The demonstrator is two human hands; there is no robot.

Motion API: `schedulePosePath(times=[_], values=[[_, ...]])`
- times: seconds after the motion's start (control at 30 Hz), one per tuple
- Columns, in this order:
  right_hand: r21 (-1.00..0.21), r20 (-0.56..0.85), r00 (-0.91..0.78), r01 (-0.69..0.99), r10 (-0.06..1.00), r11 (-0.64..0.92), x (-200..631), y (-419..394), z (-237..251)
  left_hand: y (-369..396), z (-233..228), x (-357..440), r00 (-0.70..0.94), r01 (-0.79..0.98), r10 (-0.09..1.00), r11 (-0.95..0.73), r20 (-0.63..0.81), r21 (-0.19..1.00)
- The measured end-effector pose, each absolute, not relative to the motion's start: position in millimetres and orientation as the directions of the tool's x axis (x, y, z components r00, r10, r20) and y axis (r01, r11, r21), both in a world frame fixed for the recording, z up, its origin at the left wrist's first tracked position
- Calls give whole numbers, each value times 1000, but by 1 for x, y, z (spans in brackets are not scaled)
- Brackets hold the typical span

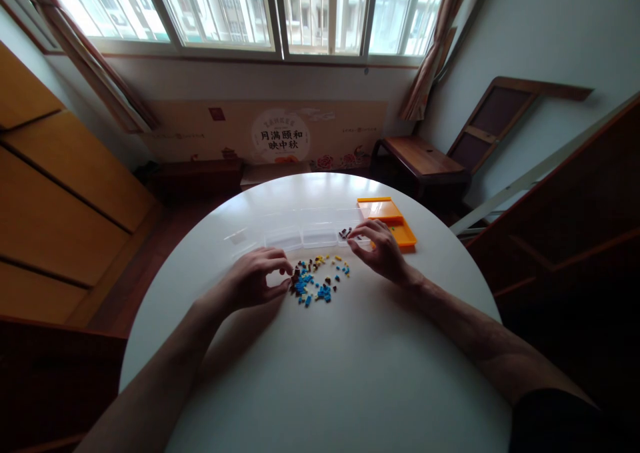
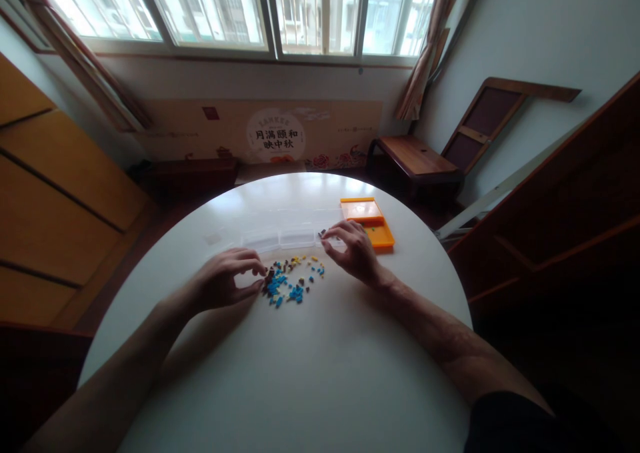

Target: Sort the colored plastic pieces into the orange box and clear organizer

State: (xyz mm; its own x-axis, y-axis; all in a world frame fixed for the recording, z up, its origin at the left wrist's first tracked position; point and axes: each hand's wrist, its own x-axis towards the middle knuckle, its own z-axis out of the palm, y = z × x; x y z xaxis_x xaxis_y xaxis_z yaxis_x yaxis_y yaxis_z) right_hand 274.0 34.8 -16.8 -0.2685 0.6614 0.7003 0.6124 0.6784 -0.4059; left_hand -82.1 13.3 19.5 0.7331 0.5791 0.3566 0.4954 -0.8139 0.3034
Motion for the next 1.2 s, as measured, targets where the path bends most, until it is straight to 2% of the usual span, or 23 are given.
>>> schedulePosePath(times=[0.1, 0.2, 0.5, 0.73, 0.83, 0.97, 1.1, 1.2], values=[[-435, 675, -152, 708, 722, 556, 279, 42, -22, 11, 20, -83, 737, 487, 577, -815, 353, 316], [-440, 640, -136, 742, 756, 506, 280, 44, -26, 10, 21, -83, 736, 485, 577, -814, 353, 319], [-446, 627, -226, 680, 745, 582, 272, 35, -18, 14, 16, -85, 743, 469, 564, -823, 362, 320], [-445, 622, -276, 645, 733, 621, 272, 34, -21, 9, 22, -84, 736, 473, 605, -781, 304, 408], [-433, 631, -305, 625, 713, 650, 272, 33, -21, 9, 21, -83, 728, 485, 615, -774, 302, 406], [-399, 641, -411, 542, 648, 740, 269, 29, -17, 11, 18, -79, 710, 493, 614, -783, 344, 379], [-281, 612, -616, 417, 496, 864, 260, 22, -11, 8, 13, -64, 660, 501, 610, -792, 438, 348], [-229, 593, -688, 352, 417, 907, 254, 19, -8, 0, 7, -48, 633, 498, 625, -781, 457, 377]])
